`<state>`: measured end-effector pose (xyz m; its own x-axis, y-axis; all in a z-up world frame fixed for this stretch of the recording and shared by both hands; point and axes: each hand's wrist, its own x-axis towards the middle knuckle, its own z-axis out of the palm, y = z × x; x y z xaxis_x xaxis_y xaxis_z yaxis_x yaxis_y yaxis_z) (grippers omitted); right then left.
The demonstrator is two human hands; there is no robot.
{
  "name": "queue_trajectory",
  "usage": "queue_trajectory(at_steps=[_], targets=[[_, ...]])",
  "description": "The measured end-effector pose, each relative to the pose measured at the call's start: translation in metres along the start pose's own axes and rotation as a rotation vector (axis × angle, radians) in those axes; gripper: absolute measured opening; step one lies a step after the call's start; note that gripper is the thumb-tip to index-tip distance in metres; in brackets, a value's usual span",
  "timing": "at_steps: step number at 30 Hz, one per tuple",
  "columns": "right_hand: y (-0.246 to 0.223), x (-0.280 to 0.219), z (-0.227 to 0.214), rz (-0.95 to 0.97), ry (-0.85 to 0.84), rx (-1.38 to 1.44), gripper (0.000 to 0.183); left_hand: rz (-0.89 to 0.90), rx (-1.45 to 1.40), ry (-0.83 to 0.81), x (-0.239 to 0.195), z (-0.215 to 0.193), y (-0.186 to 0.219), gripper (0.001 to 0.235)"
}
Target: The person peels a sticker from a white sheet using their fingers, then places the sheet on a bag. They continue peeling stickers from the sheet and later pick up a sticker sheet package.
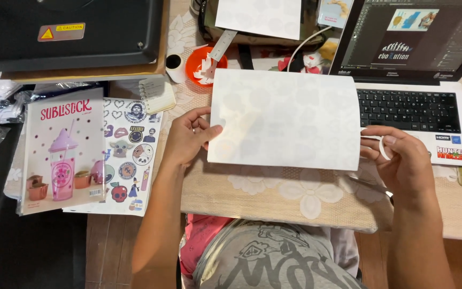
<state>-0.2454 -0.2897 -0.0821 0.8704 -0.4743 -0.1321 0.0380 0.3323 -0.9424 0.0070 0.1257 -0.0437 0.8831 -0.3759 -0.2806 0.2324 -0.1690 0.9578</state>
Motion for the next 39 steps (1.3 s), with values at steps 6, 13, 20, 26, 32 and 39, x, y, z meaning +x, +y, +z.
queue_trajectory(at_steps=[6,13,20,26,32,39], targets=[[-0.01,-0.014,0.007,0.321,-0.054,-0.344,0.033,-0.25,0.433,-0.099,-0.035,-0.004,-0.007,0.042],[-0.025,-0.024,0.045,0.403,-0.018,-0.725,0.027,-0.238,0.856,0.018,-0.034,0.013,-0.005,0.06],[-0.035,-0.024,0.068,0.434,-0.053,-0.712,0.029,-0.251,0.88,0.038,-0.037,0.01,0.01,0.06],[-0.022,-0.017,0.065,0.387,-0.151,-0.785,0.029,-0.242,0.862,0.049,-0.032,0.001,0.008,0.079],[-0.021,-0.016,0.07,0.404,-0.169,-0.773,0.03,-0.119,0.76,0.231,-0.008,-0.004,-0.024,0.037],[-0.016,-0.021,0.075,0.304,-0.204,-0.754,0.034,-0.151,0.856,0.158,-0.008,-0.015,-0.016,0.056]])
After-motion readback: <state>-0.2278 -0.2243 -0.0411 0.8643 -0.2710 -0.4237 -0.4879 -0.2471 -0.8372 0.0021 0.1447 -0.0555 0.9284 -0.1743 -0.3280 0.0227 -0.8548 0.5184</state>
